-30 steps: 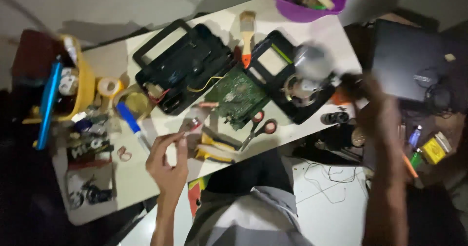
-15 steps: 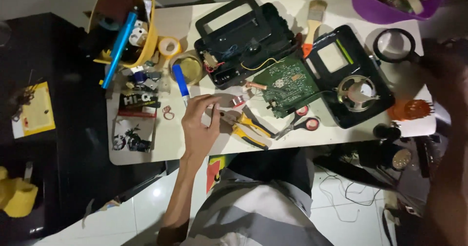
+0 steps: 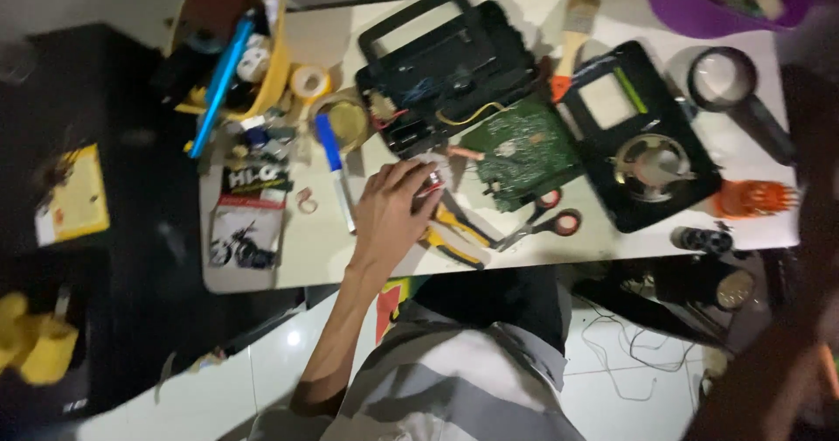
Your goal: Assembling and soldering electronic components into a device housing
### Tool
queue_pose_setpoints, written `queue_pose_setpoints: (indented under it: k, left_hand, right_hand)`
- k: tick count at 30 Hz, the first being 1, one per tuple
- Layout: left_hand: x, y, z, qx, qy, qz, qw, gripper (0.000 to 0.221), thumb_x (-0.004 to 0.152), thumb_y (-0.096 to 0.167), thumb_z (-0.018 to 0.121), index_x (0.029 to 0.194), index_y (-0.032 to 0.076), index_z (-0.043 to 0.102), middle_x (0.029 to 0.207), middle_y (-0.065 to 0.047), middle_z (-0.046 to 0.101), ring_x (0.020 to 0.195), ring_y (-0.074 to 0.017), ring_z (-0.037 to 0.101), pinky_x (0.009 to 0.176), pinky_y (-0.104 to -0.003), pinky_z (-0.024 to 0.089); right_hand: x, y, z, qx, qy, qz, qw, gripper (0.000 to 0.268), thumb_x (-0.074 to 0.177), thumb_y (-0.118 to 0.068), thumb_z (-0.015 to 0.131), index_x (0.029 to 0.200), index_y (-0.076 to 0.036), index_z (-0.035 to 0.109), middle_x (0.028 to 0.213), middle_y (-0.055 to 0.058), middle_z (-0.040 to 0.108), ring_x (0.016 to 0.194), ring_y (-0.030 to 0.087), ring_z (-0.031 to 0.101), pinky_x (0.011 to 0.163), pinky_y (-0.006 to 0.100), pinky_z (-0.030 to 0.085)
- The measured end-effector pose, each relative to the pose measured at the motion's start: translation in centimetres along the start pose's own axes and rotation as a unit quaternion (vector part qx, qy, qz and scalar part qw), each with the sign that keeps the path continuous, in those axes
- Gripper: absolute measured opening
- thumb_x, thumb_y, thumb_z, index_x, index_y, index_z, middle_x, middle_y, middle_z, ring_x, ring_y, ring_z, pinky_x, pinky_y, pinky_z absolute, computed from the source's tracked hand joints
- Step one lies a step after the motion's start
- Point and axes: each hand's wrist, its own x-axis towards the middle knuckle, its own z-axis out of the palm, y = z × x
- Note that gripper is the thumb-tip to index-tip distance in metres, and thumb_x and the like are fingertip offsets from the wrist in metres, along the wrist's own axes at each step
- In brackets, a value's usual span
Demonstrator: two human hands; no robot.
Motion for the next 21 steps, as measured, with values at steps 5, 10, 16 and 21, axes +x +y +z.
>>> queue_pose_setpoints:
  k: [5,10,16,21]
  left_hand:
    - [1.1,1.6,-2.0,-0.053,0.002,0.015,0.998,0.023,0.088,0.008,0.079,0.110,0.007,0.077,0.097,-0.008,0.074,0.091,-0.0288,0.073,0.087,-0.038,0.056]
    - [2.5,6.1,-6.4,-0.189,-0.017,-0.090,0.978,0.026,0.085,0.005,0.082,0.111,0.008,0.078,0.097,-0.009,0.078,0.092,-0.0280,0.076,0.088,-0.040,0.058]
    - [0.5,7.5,-0.1,-0.396,-0.172,-0.120,0.894,0.035,0.076,0.012,0.089,0.109,0.006,0.082,0.092,-0.014,0.080,0.089,-0.0266,0.078,0.083,-0.040,0.060]
    - [1.1,9.7,1.6,-0.466,-0.175,-0.165,0.852,0.033,0.081,0.009,0.086,0.113,0.003,0.081,0.091,-0.014,0.078,0.088,-0.0208,0.075,0.083,-0.034,0.062]
  right_hand:
    - [3.1,6.9,-22.0,0.630,0.107,0.167,0.751,0.014,0.117,-0.004,0.095,0.117,-0.013,0.085,0.098,0.009,0.080,0.089,0.035,0.072,0.089,0.035,0.054]
    - [1.6,4.4,-29.1,0.801,0.019,0.185,0.568,0.023,0.087,0.000,0.079,0.097,-0.021,0.081,0.085,0.002,0.076,0.076,0.028,0.071,0.082,0.037,0.055]
    - [3.5,5.4,-36.6,0.930,-0.052,0.062,0.358,0.045,0.084,-0.017,0.081,0.129,-0.013,0.072,0.108,0.014,0.076,0.089,0.033,0.078,0.085,0.046,0.059]
    - [3.0,4.9,-36.2,0.937,-0.034,0.077,0.339,0.024,0.088,-0.003,0.075,0.109,-0.012,0.081,0.088,0.009,0.078,0.075,0.026,0.079,0.073,0.035,0.062]
